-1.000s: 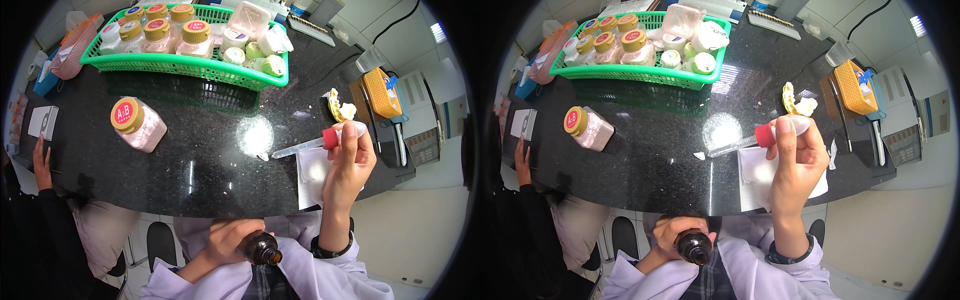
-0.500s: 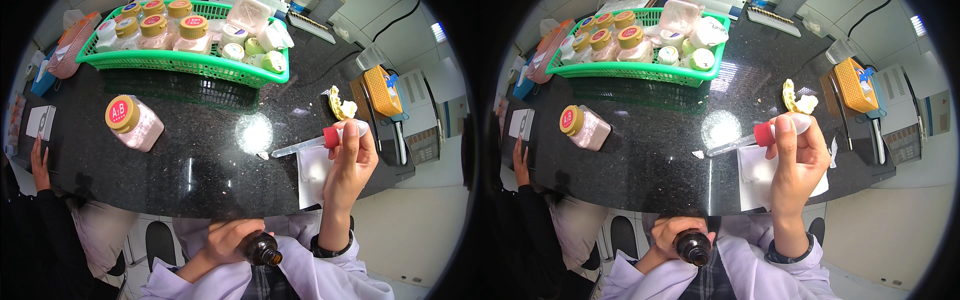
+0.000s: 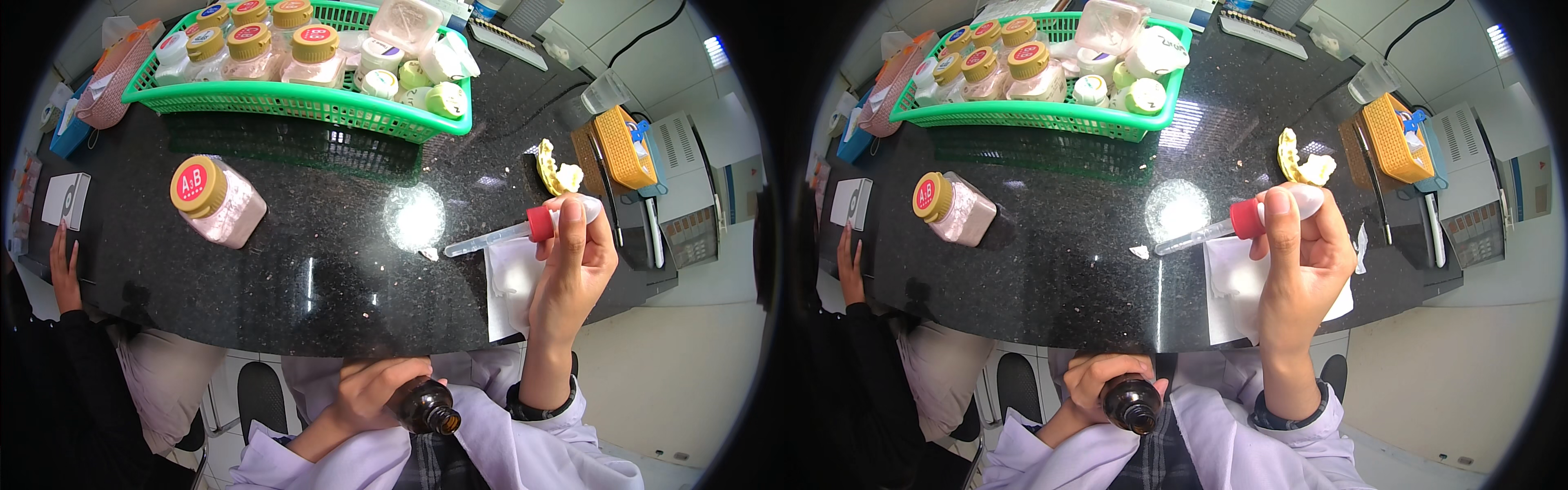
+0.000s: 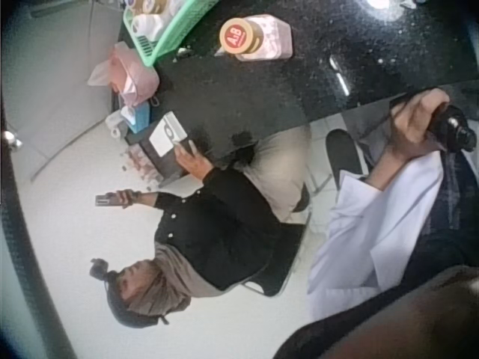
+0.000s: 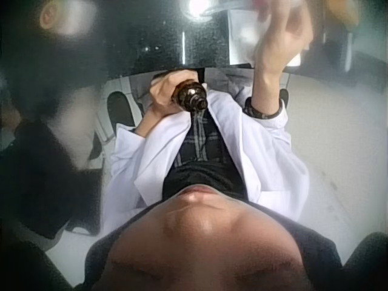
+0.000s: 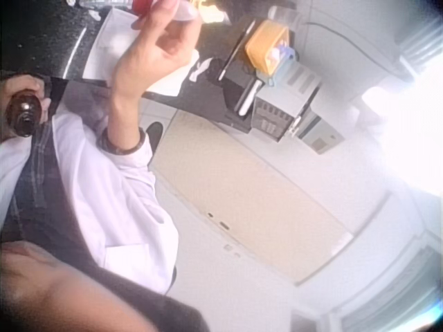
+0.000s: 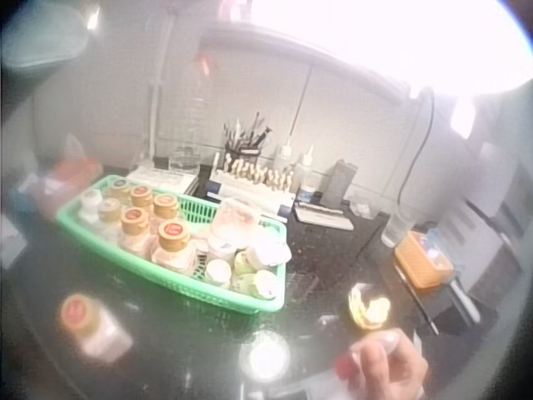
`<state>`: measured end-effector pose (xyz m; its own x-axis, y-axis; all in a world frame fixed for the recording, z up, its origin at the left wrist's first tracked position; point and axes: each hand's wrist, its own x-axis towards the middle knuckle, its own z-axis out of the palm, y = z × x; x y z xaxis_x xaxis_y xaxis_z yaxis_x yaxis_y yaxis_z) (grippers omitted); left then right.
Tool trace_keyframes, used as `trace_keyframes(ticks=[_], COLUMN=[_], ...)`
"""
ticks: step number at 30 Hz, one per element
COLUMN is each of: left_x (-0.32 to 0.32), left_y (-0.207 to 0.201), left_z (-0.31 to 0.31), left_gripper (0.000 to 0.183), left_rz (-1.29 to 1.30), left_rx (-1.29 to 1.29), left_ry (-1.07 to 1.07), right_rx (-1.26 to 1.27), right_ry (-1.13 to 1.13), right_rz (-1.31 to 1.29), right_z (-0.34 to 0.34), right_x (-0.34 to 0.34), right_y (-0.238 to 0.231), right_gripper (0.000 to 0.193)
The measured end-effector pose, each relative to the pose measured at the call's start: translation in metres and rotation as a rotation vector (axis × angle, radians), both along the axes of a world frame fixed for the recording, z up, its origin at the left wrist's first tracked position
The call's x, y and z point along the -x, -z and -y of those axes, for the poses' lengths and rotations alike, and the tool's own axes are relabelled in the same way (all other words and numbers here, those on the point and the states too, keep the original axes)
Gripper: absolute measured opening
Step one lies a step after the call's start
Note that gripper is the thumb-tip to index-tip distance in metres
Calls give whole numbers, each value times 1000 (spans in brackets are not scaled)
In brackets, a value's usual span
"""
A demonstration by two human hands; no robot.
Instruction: The person mixes a white powder with a liquid on a paper surface using a brush. They repeatedly add liquid from a squeeze bottle and powder from a jar, stirring the mixture into a paste. The person also wipes the brush on a tissue and handles a dental mold nearby.
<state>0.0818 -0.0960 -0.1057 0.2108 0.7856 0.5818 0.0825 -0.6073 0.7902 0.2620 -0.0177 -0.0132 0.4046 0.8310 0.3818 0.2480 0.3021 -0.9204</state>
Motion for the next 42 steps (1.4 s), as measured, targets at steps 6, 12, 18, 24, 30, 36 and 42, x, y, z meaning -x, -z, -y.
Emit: trace_keyframes(ticks=[6,12,18,24,30,36,42], left_x=[0,0,-2,-5,-4,-4,-5], left_y=[0,-2,-3,-6,-8,-4,-5], left_z=[0,1,1,0,3,5,7], left_gripper=[39,39,38,39,41,41,43], left_rz=[-1,-9,1,37,0,-26,-42], left_rx=[4,6,6,13,23,8,3], left_ry=[-2,-11,-11,-27,-57,-72,-80], right_rx=[3,3,-136,-251,-249,-344,-406], right_ry=[-6,14,27,59,-89,-123,-277], right_rz=[56,46,-51,-119,75,63,320], right_z=[1,0,0,24,59,71,75], right_x=[-1,0,-8,-5,0,6,1], right_y=[2,2,3,-29,-44,-33,-38], right_gripper=[26,26,25,39,47,45,37])
